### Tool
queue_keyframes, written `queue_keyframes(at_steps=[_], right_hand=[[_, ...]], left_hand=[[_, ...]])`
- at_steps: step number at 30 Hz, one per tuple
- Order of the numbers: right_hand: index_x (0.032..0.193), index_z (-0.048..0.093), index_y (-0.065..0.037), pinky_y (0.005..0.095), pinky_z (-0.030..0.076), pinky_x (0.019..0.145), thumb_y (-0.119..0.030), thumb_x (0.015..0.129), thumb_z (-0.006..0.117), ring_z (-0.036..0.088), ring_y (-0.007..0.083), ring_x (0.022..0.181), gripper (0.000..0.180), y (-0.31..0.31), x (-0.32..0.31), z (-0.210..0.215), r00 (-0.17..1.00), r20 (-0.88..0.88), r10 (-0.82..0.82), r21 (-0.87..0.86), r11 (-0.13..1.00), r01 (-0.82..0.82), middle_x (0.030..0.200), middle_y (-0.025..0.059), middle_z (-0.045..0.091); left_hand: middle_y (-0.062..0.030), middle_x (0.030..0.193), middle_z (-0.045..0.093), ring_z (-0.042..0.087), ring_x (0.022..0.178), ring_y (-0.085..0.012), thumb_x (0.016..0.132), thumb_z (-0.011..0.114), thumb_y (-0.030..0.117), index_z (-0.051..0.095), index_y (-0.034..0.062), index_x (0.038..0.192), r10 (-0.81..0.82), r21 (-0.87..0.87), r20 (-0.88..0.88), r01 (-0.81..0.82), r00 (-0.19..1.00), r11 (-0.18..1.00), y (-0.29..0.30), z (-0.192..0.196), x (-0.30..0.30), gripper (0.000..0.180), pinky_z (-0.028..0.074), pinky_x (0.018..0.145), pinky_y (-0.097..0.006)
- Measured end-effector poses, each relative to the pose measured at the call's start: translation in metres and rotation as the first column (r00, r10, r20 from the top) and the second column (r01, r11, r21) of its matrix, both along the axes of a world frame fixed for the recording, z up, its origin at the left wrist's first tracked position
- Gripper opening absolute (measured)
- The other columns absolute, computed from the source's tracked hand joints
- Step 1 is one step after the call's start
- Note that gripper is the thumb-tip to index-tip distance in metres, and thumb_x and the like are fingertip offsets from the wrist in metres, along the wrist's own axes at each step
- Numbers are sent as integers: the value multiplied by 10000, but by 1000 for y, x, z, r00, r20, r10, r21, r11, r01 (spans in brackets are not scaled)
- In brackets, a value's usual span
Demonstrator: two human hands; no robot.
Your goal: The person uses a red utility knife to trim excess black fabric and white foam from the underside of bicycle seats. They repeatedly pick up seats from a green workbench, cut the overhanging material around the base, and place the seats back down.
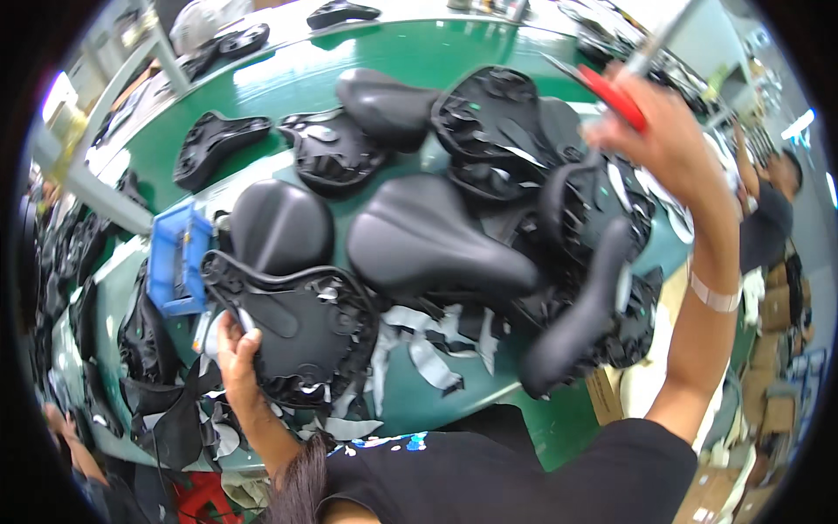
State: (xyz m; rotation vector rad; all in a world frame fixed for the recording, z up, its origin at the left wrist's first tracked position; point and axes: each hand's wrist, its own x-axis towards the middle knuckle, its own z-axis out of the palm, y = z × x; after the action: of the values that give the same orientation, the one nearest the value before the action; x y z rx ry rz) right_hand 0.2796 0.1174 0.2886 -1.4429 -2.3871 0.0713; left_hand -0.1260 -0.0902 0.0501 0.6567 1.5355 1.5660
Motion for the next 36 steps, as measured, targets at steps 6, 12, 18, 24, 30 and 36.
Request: queue_keyframes(at_steps=[6,12,18,24,30,36], right_hand=[[1023,577,-28,354,489,771,-431,626,854,633,272,831,630,-193,117,-206,674,-262,-691,-323,720,613,913,127,648],[846,570,14,351,437,615,-134,763,734,534,239,630,235,-184,93,-168,767,-340,-545,-416,818,397,719,114,567],[851,590,4,308,453,545,-64,784,698,557,192,530,144,-138,80,-104,888,-431,-159,-65,987,145,644,107,578],[909,559,-17,258,452,526,-303,851,695,588,106,629,322,-22,19,-64,799,-596,-81,-90,995,33,720,38,602],[989,504,-71,204,397,472,-209,812,732,495,47,547,320,-100,49,-111,689,-713,-131,-349,919,-186,685,-9,572],[1216,448,-22,275,473,796,-42,819,684,590,118,913,463,-177,-16,-208,738,-637,-221,-689,593,-417,1005,101,616]], left_hand=[[-198,1278,479,518,1136,-257,782,617,167,313,-72,1378,-71,46,6,71,997,996,9,0,8,710,405,978,-342],[-177,1217,495,557,1064,-252,764,636,175,329,-67,1360,40,77,143,-51,989,996,-13,-8,13,713,456,923,-333],[-180,1269,479,522,1110,-250,733,651,201,322,-71,1375,47,39,140,-53,989,998,-27,-1,31,771,408,975,-336],[-178,1178,530,588,1020,-236,779,625,219,317,-72,1372,-21,66,82,16,996,998,-19,-4,40,728,482,874,-318],[-192,1224,521,571,1061,-254,746,649,238,251,-98,1423,45,2,292,-48,955,999,-52,-16,29,854,473,906,-348],[-140,1041,600,634,874,-210,755,645,232,466,-60,1231,-58,-42,315,75,947,996,-35,11,54,587,520,766,-296]])
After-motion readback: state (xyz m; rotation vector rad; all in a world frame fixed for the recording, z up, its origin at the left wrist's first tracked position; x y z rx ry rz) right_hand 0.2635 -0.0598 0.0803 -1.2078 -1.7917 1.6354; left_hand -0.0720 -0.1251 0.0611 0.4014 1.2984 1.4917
